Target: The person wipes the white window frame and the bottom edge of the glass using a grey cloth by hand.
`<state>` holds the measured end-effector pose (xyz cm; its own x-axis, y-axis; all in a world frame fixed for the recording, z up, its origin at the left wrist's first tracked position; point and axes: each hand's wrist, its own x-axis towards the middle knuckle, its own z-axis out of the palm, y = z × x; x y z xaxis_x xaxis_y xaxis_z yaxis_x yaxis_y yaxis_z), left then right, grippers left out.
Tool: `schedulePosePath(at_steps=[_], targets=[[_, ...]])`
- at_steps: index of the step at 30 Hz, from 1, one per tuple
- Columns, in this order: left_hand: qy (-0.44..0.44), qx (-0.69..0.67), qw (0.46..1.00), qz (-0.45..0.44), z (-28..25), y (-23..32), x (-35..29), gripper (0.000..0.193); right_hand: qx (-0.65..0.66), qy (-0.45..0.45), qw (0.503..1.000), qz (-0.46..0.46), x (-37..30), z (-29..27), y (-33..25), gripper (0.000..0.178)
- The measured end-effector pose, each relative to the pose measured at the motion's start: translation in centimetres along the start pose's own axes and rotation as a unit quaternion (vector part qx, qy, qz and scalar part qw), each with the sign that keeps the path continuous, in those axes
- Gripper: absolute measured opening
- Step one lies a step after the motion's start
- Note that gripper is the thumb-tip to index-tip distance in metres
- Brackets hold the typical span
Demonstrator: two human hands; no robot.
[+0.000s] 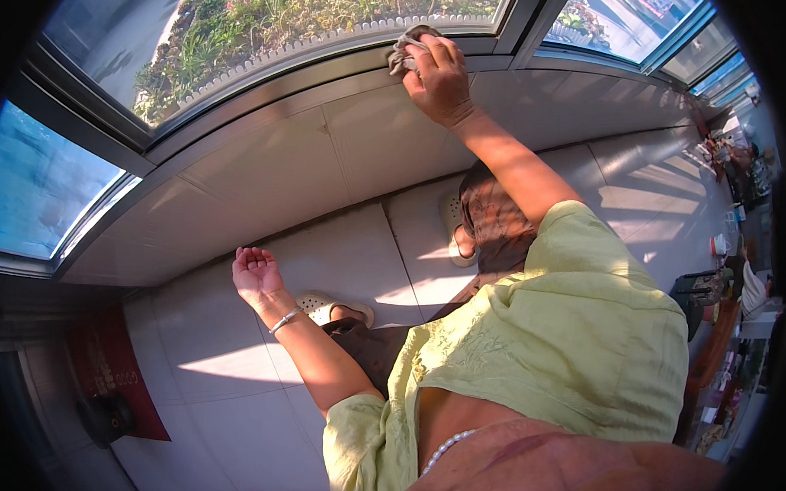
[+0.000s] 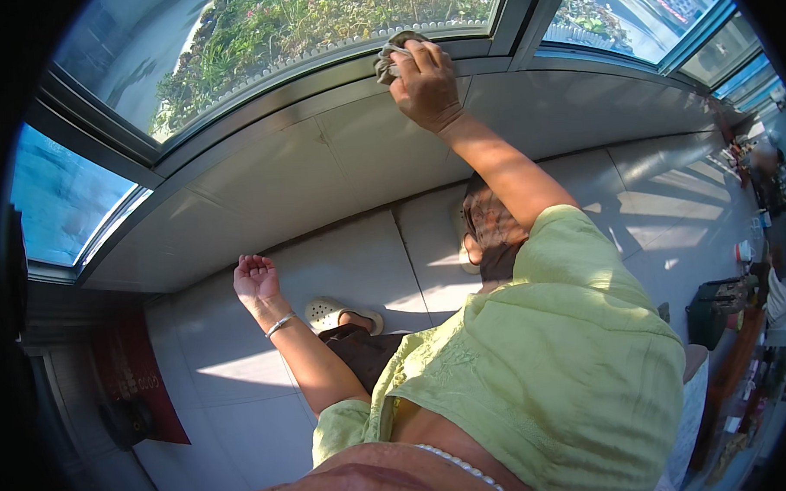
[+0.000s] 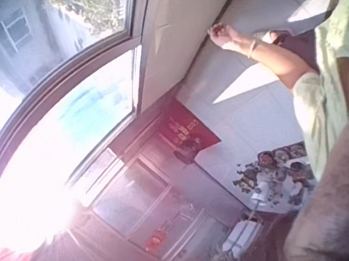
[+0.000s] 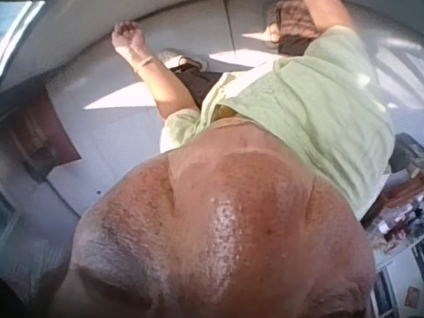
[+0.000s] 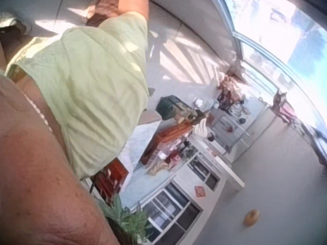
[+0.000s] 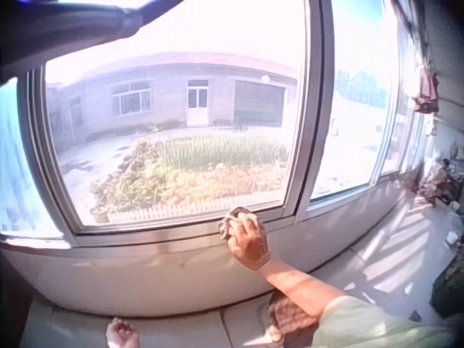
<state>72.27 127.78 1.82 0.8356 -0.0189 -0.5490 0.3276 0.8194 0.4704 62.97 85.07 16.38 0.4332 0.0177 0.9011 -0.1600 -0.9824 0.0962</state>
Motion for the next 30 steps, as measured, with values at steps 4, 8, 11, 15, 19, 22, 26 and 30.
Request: schedulePosePath(at_steps=[4,8,11,15,19,22,26,30], targets=[[-0.026,0.015,0.999,-0.020,0.9,-0.9,0.5,0.012,0.085,-0.033,0.992,-0.083,3.2,2.2,-4.1,0.035],[-0.046,0.024,0.999,-0.016,1.0,-1.6,1.1,0.011,0.041,-0.055,0.977,-0.202,2.4,0.3,1.8,0.039],[-0.047,0.026,0.998,-0.018,1.0,-1.9,1.5,0.009,-0.027,-0.052,0.989,-0.136,0.2,-2.4,7.7,0.042],[-0.053,0.028,0.997,-0.038,1.0,-2.8,1.7,0.008,-0.091,-0.085,0.991,-0.058,-1.4,-5.1,12.8,0.037],[-0.058,0.034,0.996,-0.052,1.8,-4.4,1.4,0.009,-0.068,-0.035,0.997,-0.013,-1.8,-4.0,12.2,0.032],[-0.064,0.024,0.996,-0.062,1.8,-4.5,1.7,0.009,-0.004,0.018,1.000,0.008,-0.7,-1.4,8.9,0.030],[-0.042,0.005,0.998,-0.047,3.8,-5.6,0.8,0.007,0.095,-0.037,0.987,-0.123,1.7,0.6,3.1,0.036],[-0.040,-0.013,0.998,-0.044,4.7,-6.1,-0.6,0.021,0.117,-0.085,0.960,-0.238,4.9,3.9,-5.0,0.034]])
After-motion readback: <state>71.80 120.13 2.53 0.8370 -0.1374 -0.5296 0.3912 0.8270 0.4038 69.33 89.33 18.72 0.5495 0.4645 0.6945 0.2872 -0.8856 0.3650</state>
